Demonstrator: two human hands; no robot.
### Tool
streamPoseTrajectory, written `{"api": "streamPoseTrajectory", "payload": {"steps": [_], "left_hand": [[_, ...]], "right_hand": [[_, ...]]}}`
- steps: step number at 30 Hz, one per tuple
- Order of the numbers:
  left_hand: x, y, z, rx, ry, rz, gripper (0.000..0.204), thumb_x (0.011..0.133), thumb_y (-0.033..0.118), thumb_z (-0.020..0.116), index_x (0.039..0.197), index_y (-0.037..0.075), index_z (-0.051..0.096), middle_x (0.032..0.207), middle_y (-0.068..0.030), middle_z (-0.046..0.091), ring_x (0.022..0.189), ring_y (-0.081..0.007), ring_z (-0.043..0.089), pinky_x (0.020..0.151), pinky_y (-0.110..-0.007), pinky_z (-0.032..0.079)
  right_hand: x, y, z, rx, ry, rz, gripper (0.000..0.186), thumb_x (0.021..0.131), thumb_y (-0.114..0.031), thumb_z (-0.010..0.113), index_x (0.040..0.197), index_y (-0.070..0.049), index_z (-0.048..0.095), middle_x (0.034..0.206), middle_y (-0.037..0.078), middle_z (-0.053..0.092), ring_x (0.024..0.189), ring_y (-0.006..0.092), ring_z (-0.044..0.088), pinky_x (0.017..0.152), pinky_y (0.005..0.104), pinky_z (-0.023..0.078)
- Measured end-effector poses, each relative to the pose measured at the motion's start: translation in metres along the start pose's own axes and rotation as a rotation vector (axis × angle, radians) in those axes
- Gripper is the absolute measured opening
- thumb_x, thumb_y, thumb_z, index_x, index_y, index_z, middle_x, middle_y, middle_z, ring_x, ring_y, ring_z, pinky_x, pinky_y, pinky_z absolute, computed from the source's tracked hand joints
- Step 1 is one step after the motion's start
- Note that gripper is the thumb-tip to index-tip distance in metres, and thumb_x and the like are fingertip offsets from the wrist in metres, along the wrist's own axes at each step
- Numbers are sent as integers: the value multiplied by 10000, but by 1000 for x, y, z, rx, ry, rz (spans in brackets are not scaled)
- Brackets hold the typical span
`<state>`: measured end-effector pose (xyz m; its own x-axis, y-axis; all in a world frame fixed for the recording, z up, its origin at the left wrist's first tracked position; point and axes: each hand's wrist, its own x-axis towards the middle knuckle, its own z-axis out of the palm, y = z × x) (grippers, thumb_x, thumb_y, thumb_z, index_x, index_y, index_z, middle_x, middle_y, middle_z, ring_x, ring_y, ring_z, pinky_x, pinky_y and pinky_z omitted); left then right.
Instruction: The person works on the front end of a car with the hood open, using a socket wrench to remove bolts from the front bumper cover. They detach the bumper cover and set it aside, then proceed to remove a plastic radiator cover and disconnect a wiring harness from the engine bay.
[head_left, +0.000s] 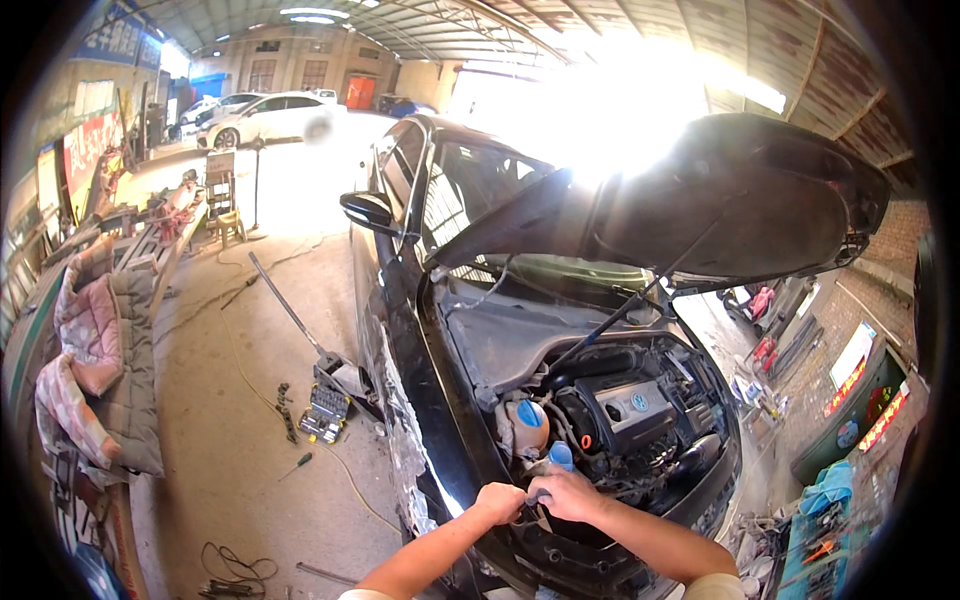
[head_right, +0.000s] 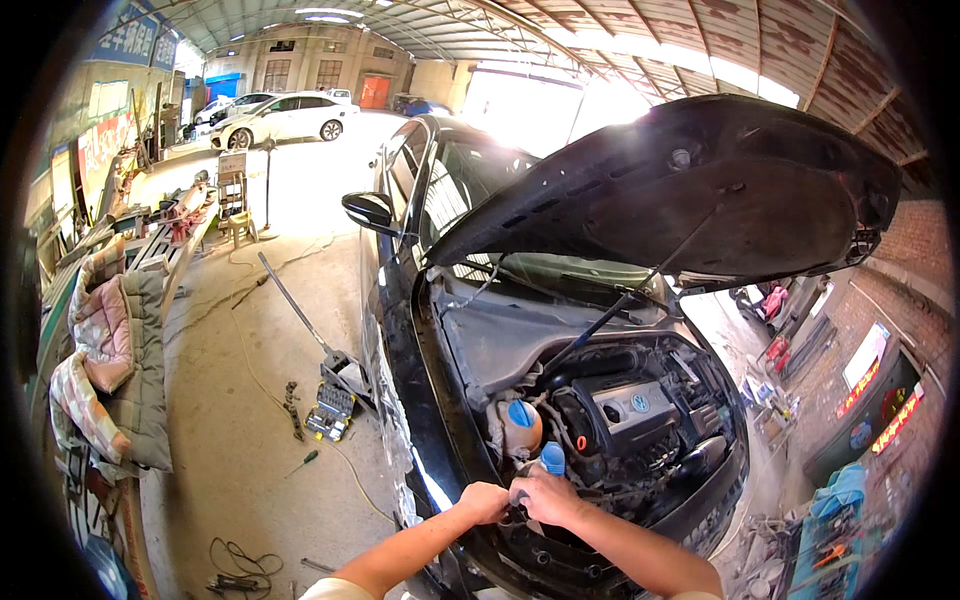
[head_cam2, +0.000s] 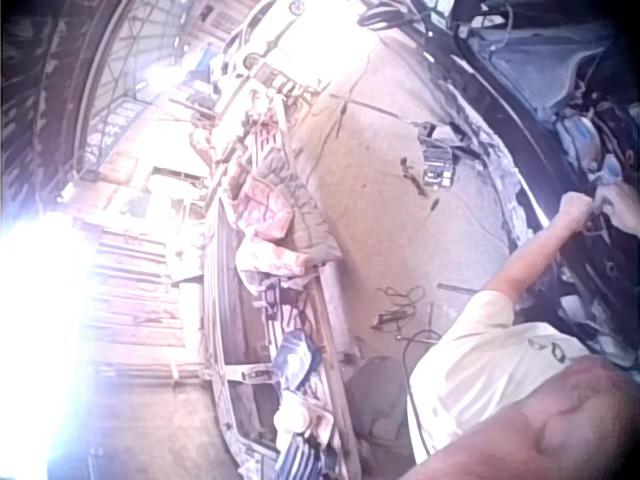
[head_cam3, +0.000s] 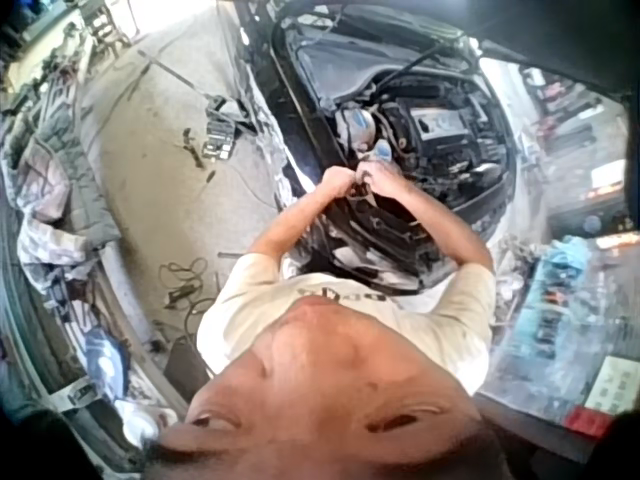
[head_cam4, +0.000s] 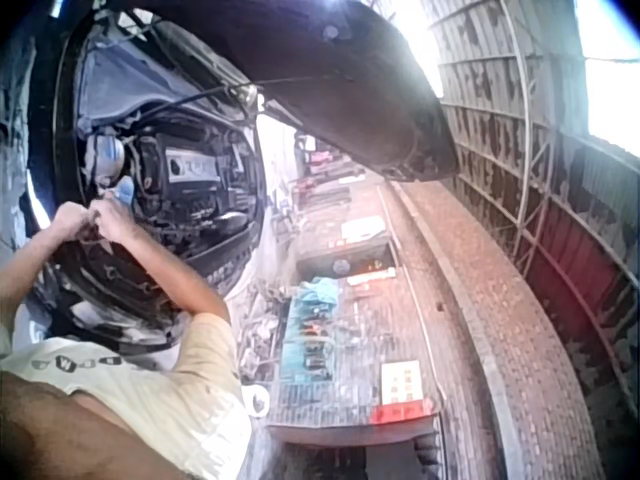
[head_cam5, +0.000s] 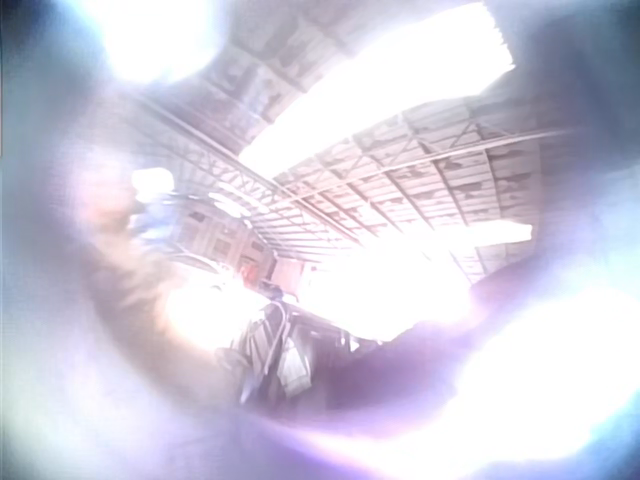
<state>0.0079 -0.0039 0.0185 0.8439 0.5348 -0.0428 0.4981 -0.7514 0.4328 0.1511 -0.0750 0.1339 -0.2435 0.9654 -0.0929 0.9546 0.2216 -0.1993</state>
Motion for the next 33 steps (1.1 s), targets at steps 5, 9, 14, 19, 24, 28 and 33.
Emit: {"api": "streamPoseTrajectory", "payload": {"steps": [5,9,14,19,24,28,33], "left_hand": [[6,-3,10,3,8,-43,290,773,351,767,935,114,722,915,-125,733,888,-320,714,766,-434,574],[4,0,7,-24,-6,-39,285,770,350,770,911,106,726,904,-124,733,886,-320,714,763,-434,572],[7,-6,11,26,24,-22,296,780,377,766,893,106,734,889,-121,732,880,-321,713,757,-434,571],[3,-4,10,-24,28,-26,240,772,325,757,879,111,730,876,-125,730,860,-319,715,741,-438,574],[1,-1,3,0,12,28,270,790,360,755,877,105,729,869,-132,729,852,-320,716,736,-437,573],[5,-5,12,13,29,1,242,779,325,753,877,105,726,869,-125,729,852,-321,715,733,-438,574],[7,-4,11,3,3,19,224,769,296,748,880,103,724,868,-122,730,847,-322,715,718,-442,576]], "right_hand": [[15,-6,-4,-22,-196,388,344,882,-371,687,986,-43,672,1091,188,665,994,404,642,826,488,517],[1,-3,-1,16,-90,67,202,859,-263,701,969,-94,678,1030,148,651,1013,380,626,845,473,506],[2,-8,-9,123,43,73,266,860,-298,714,981,-65,673,981,167,670,957,385,646,829,487,511],[7,-3,-6,26,-75,147,348,888,-375,675,1006,-48,672,991,193,686,929,396,661,813,493,520],[-1,14,3,25,51,-105,375,921,-427,616,1018,-69,670,1024,217,693,920,413,669,799,514,524],[9,-2,-2,-72,-99,292,258,903,-340,657,1020,-110,665,1011,215,695,905,414,669,788,524,518],[-2,8,-2,31,-52,69,333,890,-383,675,1060,-98,651,1057,223,667,955,408,650,806,507,518]]}}
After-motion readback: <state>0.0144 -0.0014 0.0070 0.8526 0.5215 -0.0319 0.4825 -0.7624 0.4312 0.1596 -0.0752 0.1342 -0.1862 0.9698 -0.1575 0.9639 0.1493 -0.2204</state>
